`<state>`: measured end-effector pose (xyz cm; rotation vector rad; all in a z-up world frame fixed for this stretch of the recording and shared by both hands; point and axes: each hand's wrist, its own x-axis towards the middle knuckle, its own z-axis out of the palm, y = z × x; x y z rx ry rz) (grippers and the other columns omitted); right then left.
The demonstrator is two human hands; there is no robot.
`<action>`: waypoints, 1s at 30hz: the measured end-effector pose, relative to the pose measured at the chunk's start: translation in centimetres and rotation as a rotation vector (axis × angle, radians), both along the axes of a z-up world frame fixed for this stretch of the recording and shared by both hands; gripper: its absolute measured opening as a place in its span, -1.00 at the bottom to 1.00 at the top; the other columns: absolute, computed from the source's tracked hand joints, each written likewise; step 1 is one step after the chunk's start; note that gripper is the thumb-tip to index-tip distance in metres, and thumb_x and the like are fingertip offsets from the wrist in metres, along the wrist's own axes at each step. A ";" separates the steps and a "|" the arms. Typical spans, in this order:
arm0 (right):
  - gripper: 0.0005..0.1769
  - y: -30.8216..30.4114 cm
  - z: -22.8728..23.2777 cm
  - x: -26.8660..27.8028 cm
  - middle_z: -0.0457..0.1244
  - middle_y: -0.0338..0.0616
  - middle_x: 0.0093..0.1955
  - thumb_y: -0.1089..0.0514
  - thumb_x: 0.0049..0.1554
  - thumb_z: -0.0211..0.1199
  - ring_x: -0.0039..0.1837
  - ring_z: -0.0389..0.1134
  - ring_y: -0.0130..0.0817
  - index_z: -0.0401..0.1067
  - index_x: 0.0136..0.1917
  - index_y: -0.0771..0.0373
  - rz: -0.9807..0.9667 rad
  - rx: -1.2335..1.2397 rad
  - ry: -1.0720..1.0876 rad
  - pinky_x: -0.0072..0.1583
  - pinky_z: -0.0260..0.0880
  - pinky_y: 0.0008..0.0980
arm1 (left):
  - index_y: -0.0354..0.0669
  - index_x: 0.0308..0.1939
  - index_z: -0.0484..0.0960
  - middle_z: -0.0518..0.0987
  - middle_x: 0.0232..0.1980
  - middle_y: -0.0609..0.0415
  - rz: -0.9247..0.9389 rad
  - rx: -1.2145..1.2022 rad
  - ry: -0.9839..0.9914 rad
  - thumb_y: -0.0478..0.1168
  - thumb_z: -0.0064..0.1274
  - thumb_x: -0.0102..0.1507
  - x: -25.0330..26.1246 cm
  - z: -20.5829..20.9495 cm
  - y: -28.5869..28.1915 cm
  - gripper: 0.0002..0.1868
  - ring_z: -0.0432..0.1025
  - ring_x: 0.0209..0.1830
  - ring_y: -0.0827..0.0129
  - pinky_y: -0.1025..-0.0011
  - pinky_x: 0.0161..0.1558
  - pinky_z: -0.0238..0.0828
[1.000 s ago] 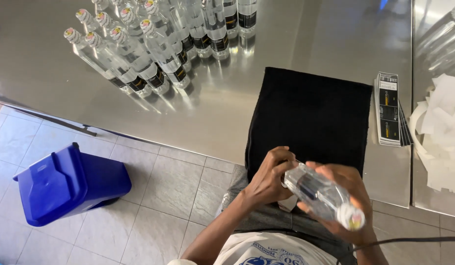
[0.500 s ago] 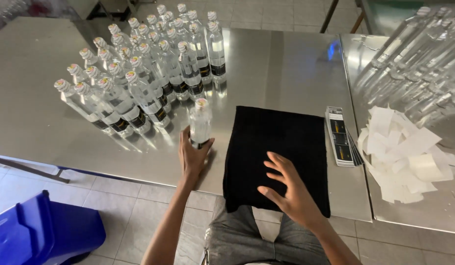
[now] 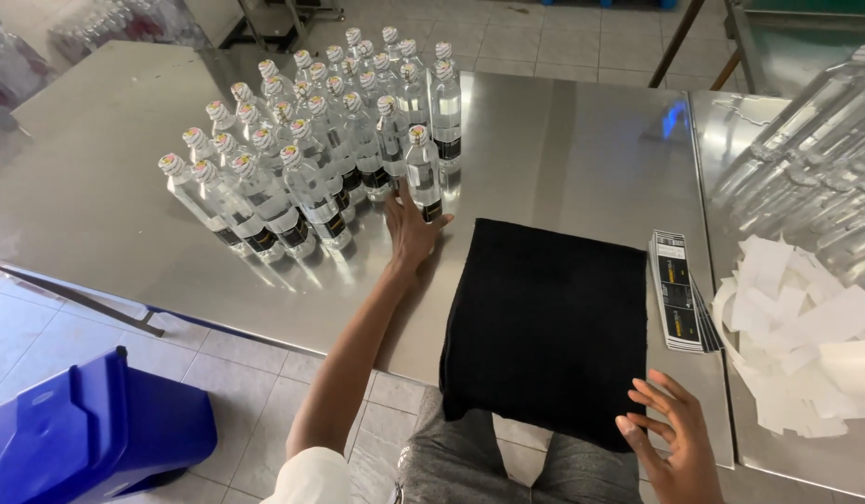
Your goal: Manually applying adhesive labels to clear plastic bottles on a stainless steel workbench.
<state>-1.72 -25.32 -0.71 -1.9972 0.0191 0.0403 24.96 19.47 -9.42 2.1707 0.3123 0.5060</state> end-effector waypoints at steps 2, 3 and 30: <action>-0.32 -0.2 -0.1 0.4 0.12 -0.08 0.64 0.13 0.10 0.34 0.48 0.43 -0.09 0.42 0.49 0.26 -0.035 -0.009 0.009 0.36 0.63 -0.08 | 0.06 0.76 -0.47 -0.50 0.83 -0.24 -0.103 -0.109 0.090 0.14 0.37 0.28 0.5 1.4 -1.1 0.37 -0.71 0.77 -0.36 -0.54 0.56 -0.30; -0.34 -0.4 -0.6 0.2 0.13 -0.08 0.64 0.13 0.10 0.36 0.46 0.45 -0.10 0.45 0.47 0.24 -0.029 -0.006 -0.035 0.34 0.64 -0.11 | 0.06 0.71 -0.30 -0.25 0.71 -0.27 -0.002 -0.169 0.035 -0.04 0.45 0.22 0.2 2.3 -1.5 0.31 -0.13 0.54 -0.25 -0.36 0.30 0.19; -0.02 7.0 6.1 3.1 -0.51 0.09 0.91 -0.55 0.57 -0.47 0.93 -0.54 -0.02 -0.45 0.84 0.22 0.543 -0.052 -0.708 0.88 -0.55 0.16 | -0.22 0.65 0.14 0.26 0.71 -0.20 -0.783 -1.185 0.085 0.38 -0.53 0.42 -20.1 16.5 -25.4 -0.07 0.14 0.73 0.02 0.02 0.63 0.07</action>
